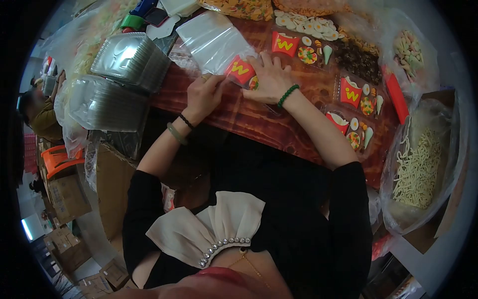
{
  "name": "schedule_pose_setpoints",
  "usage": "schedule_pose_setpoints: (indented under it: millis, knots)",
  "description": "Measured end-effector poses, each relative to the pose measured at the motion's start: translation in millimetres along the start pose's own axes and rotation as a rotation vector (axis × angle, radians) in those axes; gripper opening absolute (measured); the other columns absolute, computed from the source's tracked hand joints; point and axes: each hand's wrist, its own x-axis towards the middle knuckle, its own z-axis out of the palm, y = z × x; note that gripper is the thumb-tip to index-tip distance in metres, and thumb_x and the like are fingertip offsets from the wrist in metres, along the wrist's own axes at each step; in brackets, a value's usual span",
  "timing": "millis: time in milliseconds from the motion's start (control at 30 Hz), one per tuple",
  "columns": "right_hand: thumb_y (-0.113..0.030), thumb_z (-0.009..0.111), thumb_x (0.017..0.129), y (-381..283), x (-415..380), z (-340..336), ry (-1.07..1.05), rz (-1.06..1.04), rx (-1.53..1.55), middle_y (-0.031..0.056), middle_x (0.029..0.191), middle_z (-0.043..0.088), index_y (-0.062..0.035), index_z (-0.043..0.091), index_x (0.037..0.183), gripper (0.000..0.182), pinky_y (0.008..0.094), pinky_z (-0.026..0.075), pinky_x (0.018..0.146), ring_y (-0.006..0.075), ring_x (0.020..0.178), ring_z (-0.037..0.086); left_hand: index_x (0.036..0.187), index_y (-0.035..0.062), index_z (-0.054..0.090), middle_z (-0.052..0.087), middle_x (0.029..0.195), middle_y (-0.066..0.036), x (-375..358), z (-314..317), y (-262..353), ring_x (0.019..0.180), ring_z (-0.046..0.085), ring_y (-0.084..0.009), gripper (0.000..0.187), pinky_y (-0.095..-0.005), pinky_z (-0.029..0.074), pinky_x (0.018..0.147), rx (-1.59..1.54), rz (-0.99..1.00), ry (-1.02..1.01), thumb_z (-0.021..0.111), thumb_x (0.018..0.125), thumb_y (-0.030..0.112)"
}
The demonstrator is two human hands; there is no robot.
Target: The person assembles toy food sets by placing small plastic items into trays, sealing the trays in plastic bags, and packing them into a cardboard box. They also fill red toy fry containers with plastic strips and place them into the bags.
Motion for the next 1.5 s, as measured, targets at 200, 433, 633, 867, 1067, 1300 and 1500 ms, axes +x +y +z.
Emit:
schedule_pose_setpoints:
  millis: [200,433,633,867,1067,1300,1500]
  knots:
    - [-0.053,0.068,0.063,-19.7,14.9,21.8,0.113,0.097,0.002,0.0196,0.137,0.032,-0.0142,0.033,0.138,0.090,0.0555,0.039,0.085,0.0376,0.114,0.043,0.087,0.0100,0.065,0.060,0.081,-0.008,8.5,5.8,7.3,0.079,0.059,-0.0259,0.010,-0.0368,0.048,0.065,0.029,0.105,-0.052,0.067,0.077,0.011]
    - [-0.059,0.074,0.058,18.9,-18.2,2.7,0.086,-0.306,0.139,0.0212,0.146,0.021,-0.0135,0.036,0.138,0.099,0.0546,0.036,0.094,0.0381,0.128,0.033,0.117,0.0044,0.054,0.042,0.134,-0.019,6.6,33.2,-7.1,0.127,0.036,-0.0380,0.034,-0.0482,0.032,0.102,-0.025,0.089,-0.126,0.058,0.083,0.010]
    - [-0.026,0.082,0.062,62.1,-46.0,-1.6,0.087,-0.692,0.143,0.0123,0.135,0.043,-0.0109,0.054,0.120,0.066,0.0392,0.043,0.093,0.0329,0.120,0.045,0.118,0.0026,0.054,0.049,0.130,-0.015,5.8,31.5,13.4,0.125,0.040,-0.0353,0.031,-0.0486,0.030,0.104,-0.017,0.189,-0.248,0.051,0.089,0.014]
    - [-0.016,0.078,0.066,35.4,-50.4,-32.6,0.258,-0.242,0.684,0.0074,0.114,0.055,-0.0065,0.058,0.102,0.042,0.0335,0.050,0.080,0.0263,0.100,0.058,0.117,0.0020,0.055,0.056,0.121,-0.014,9.4,-13.0,99.9,0.119,0.049,-0.0318,0.032,-0.0410,0.042,0.097,-0.436,0.299,-0.302,0.055,0.085,0.003]
    - [-0.010,0.074,0.072,-23.6,-110.9,-136.9,0.428,-0.687,0.590,0.0065,0.093,0.060,-0.0039,0.062,0.084,0.018,0.0270,0.049,0.066,0.0158,0.081,0.059,0.122,0.0005,0.052,0.064,0.107,-0.014,30.5,-134.3,147.6,0.096,0.065,-0.0212,0.032,-0.0313,0.051,0.082,-1.097,0.163,-0.342,0.047,0.096,0.018]
    - [-0.018,0.061,0.089,-31.3,-141.1,-69.3,0.300,-0.088,1.042,0.0021,0.063,0.059,0.0000,0.063,0.079,0.021,0.0220,0.041,0.049,0.0066,0.059,0.056,0.125,-0.0031,0.045,0.058,0.118,-0.017,-20.0,-93.3,105.8,0.101,0.062,-0.0229,0.036,-0.0334,0.052,0.087,-1.326,-0.569,-0.488,0.050,0.095,0.015]
    - [-0.030,0.057,0.091,19.4,-109.3,-2.4,0.091,0.213,0.703,0.0053,0.070,0.063,-0.0043,0.063,0.083,0.028,0.0275,0.046,0.059,0.0128,0.067,0.061,0.115,-0.0004,0.054,0.062,0.110,-0.011,-59.9,-11.8,82.1,0.095,0.063,-0.0186,0.026,-0.0318,0.052,0.084,-1.308,-1.068,-0.391,0.053,0.093,0.014]
